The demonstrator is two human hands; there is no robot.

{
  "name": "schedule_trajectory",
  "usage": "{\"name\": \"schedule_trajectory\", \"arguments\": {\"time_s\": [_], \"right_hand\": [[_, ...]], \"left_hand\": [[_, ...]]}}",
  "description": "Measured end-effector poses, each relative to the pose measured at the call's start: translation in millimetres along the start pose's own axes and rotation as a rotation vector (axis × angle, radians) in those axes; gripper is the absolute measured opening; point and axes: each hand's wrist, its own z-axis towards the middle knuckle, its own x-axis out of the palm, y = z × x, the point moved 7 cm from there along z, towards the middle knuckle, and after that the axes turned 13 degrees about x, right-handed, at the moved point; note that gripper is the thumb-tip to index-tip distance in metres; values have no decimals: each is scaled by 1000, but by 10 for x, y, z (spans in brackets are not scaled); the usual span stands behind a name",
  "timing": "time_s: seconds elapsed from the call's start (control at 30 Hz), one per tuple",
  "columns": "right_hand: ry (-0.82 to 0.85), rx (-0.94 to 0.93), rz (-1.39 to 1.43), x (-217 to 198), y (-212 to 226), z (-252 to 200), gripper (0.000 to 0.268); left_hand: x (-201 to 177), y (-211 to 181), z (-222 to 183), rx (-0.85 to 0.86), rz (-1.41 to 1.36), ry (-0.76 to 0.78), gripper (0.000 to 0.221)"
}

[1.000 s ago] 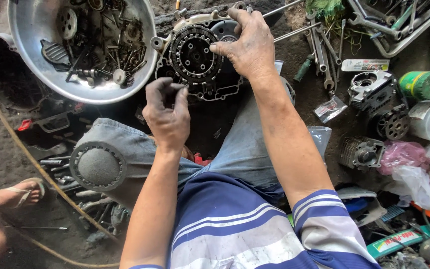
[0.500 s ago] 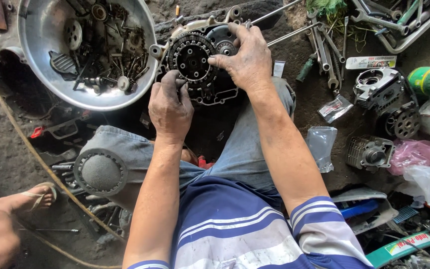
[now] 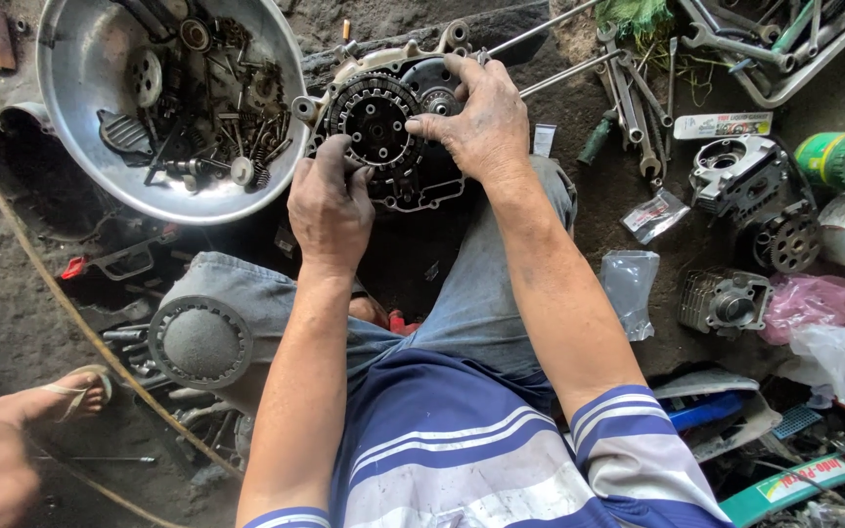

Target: The person arranges various metallic engine components, including clutch plates and gears, inside a motorcycle engine casing by hand while working on the floor.

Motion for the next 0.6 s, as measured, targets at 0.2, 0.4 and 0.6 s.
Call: {"name": "schedule_trajectory", "arguments": {"time_s": [0.2,0.4,0.6], "right_hand": [[40,38,-24,-29,23,31,78],[118,128,228,-566,297,-309,69],[123,70,382,-773,29,-596,62]], "left_hand": [[-76,174,22,-167,-154,-138,61],[180,404,-293,-781,-705,-338,43],[46,183,-179,-396,-404,-307,38]]}}
